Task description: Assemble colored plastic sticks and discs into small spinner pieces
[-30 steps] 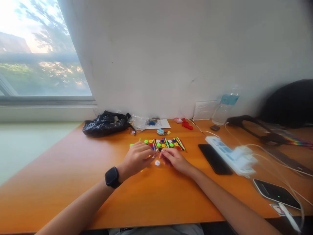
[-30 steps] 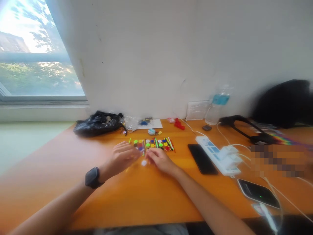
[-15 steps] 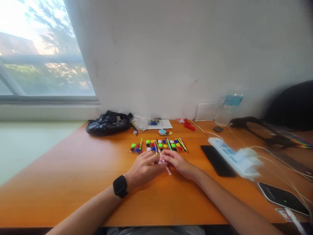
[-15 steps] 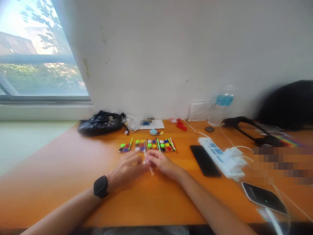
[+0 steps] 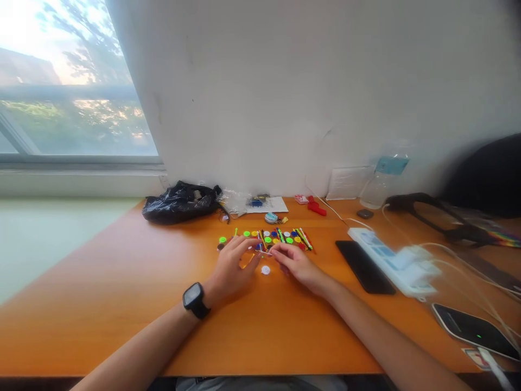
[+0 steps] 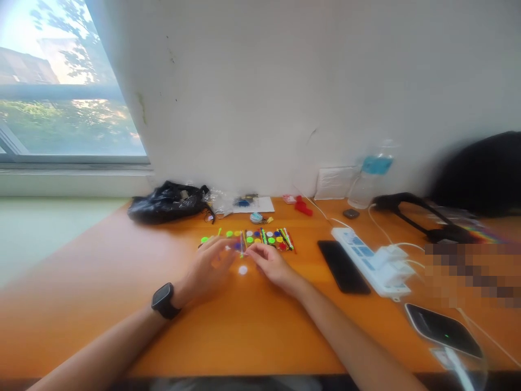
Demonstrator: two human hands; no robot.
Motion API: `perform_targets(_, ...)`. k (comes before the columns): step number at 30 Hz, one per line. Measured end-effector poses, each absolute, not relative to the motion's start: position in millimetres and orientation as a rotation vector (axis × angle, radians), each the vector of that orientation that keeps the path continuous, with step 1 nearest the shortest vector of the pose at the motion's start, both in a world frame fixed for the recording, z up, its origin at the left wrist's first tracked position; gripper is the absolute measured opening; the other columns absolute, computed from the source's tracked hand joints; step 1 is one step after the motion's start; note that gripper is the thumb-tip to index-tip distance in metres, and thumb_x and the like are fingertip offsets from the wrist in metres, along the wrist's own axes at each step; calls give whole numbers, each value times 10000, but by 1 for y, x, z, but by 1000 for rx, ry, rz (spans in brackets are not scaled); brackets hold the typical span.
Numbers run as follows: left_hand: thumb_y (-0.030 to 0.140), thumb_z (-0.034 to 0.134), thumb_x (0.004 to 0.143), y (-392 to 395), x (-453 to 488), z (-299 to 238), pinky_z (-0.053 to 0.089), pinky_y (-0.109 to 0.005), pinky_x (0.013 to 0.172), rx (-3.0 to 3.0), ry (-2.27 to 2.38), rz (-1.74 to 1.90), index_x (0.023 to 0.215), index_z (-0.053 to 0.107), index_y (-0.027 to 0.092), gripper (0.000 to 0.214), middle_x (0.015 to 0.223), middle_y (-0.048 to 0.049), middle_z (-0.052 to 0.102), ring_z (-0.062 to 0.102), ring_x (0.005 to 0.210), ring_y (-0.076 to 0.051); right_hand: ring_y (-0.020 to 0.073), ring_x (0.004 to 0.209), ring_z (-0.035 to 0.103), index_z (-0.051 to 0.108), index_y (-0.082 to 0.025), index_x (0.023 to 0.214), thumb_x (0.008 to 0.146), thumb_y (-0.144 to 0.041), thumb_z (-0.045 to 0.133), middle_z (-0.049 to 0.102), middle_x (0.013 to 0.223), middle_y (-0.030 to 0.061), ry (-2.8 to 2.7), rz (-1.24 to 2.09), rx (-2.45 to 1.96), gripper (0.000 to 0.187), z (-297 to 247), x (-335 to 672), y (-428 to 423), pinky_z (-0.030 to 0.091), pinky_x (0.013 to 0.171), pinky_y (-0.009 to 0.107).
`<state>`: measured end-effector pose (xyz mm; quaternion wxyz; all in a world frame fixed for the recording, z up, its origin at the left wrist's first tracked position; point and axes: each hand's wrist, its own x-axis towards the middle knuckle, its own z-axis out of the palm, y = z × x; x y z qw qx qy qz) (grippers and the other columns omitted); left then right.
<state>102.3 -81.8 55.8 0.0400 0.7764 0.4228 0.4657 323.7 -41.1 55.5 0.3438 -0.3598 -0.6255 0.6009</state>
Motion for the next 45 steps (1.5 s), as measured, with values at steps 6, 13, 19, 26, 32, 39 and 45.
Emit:
perform_targets(6,263,678,994,-77,102,50,495,-313,750,2401,1231,1268,986,763,248,86,891,-21,763,673,810,-181,132,642,465,676,-215,1041,881,-588,735,582,804,-10,-1748,1476,-907,410,52,325,-41,340,582,276)
perform_targets(13,178,704,917,-77,98,53,469,-284,711,2403,1236,1206,863,767,237,102,798,-8,743,652,754,-163,191,796,604,678,-207,989,882,-418,709,673,915,34,-1824,1299,-944,238,41,329,-28,450,709,310)
perform_targets(19,255,754,893,-77,98,51,459,-284,668,2472,1250,1105,798,756,230,99,802,-22,736,641,745,-167,226,900,651,679,-199,982,893,-380,705,702,960,55,-1917,1265,-920,203,35,329,-29,496,839,356)
perform_targets(26,293,717,959,-74,101,44,503,-344,743,2589,1169,1084,877,764,255,102,822,-31,744,634,823,-212,206,842,616,678,-199,958,896,-387,719,679,906,35,-1955,1234,-921,201,36,325,-32,480,792,335)
perform_targets(32,267,705,966,-71,103,38,501,-378,826,2657,1162,1046,937,754,260,58,892,-31,747,614,870,-219,204,856,620,668,-205,987,943,-394,686,684,929,32,-1993,1236,-894,195,34,325,-33,479,796,330)
perform_targets(39,226,591,1012,-71,105,37,469,-379,808,2767,1121,959,857,705,221,193,842,-51,684,568,830,-210,190,801,596,678,-203,955,933,-374,697,666,866,19,-2025,1210,-905,174,33,327,-31,461,736,307)
perform_targets(45,206,568,1008,-77,109,44,436,-397,787,2907,1133,917,806,642,210,216,816,-56,653,537,844,-227,193,786,599,691,-209,961,941,-353,687,674,857,23,-2058,1165,-885,145,26,327,-28,467,717,304)
